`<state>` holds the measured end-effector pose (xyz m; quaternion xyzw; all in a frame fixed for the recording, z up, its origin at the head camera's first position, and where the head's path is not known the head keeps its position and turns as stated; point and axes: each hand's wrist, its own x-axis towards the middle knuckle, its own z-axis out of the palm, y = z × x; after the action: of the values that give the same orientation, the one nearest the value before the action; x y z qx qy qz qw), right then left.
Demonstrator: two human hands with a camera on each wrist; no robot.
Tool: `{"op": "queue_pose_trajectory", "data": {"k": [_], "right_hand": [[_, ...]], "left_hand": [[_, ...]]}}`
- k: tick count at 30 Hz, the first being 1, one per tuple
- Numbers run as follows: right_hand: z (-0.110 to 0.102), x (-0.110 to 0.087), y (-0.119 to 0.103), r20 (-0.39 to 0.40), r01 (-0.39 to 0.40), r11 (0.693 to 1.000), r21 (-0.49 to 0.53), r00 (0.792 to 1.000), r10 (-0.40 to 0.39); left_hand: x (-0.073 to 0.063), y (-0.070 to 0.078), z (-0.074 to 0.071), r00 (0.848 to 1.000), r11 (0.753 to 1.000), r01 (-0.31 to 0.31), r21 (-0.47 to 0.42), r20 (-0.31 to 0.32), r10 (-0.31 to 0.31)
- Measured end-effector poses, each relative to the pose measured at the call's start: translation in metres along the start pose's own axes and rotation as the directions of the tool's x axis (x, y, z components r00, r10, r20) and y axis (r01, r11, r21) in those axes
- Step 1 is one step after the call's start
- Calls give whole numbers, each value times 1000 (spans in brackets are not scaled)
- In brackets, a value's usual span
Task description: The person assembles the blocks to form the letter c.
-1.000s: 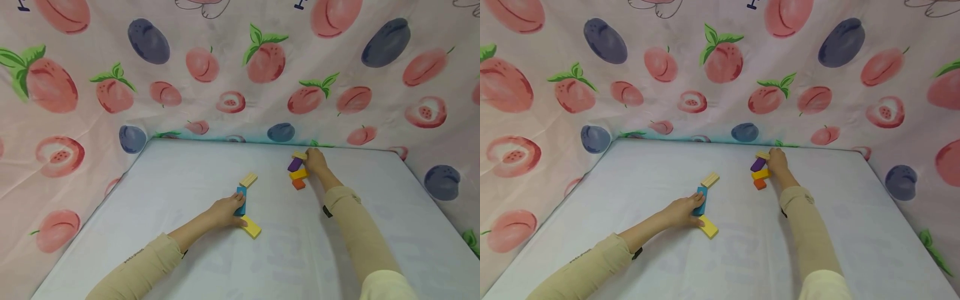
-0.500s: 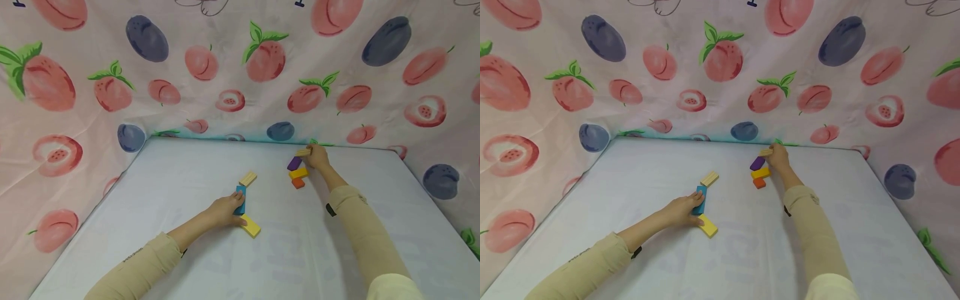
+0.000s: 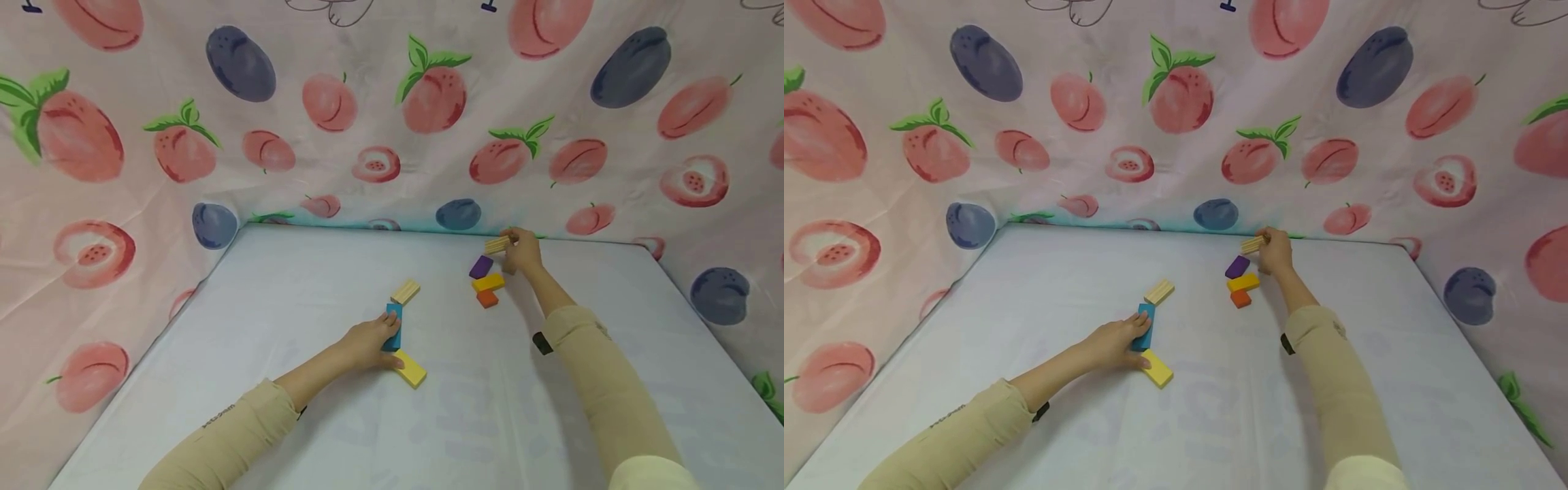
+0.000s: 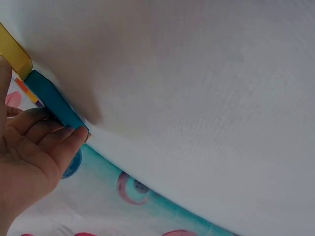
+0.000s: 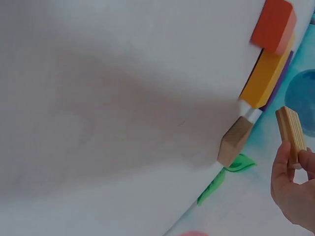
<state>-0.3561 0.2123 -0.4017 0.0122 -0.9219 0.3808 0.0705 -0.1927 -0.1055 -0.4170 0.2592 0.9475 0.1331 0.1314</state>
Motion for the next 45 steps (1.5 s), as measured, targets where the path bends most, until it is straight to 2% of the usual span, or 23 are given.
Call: {"op": "queue_pose_trajectory", "data": {"k": [10,15,22,29,39,45], "right_hand": [[4,-13,-17,-53,75,997,-8,996,-75],[5,-21,-22,-79,102,994,31,992,-100],[13,-36,-23,-110,190,979,70,977,-182],[20,-51,-27,-112,227,968,105,970,-216],[31,-61,-39,-176,203,954,220,970,-166],[38,-64,-43,-133,180,947,267,980,-149]], "left_hand": [[0,0,-3,1000,1000,21,7,-6,-21],[2,0,-2,1000,1000,9,8,0,-9],[2,2,-2,1000,1000,14,18,7,-14],[1,3,-1,1000,1000,16,23,12,-16],[3,4,-2,1000,999,13,53,6,-13],[4,6,-4,1000,997,20,80,10,-21]]}}
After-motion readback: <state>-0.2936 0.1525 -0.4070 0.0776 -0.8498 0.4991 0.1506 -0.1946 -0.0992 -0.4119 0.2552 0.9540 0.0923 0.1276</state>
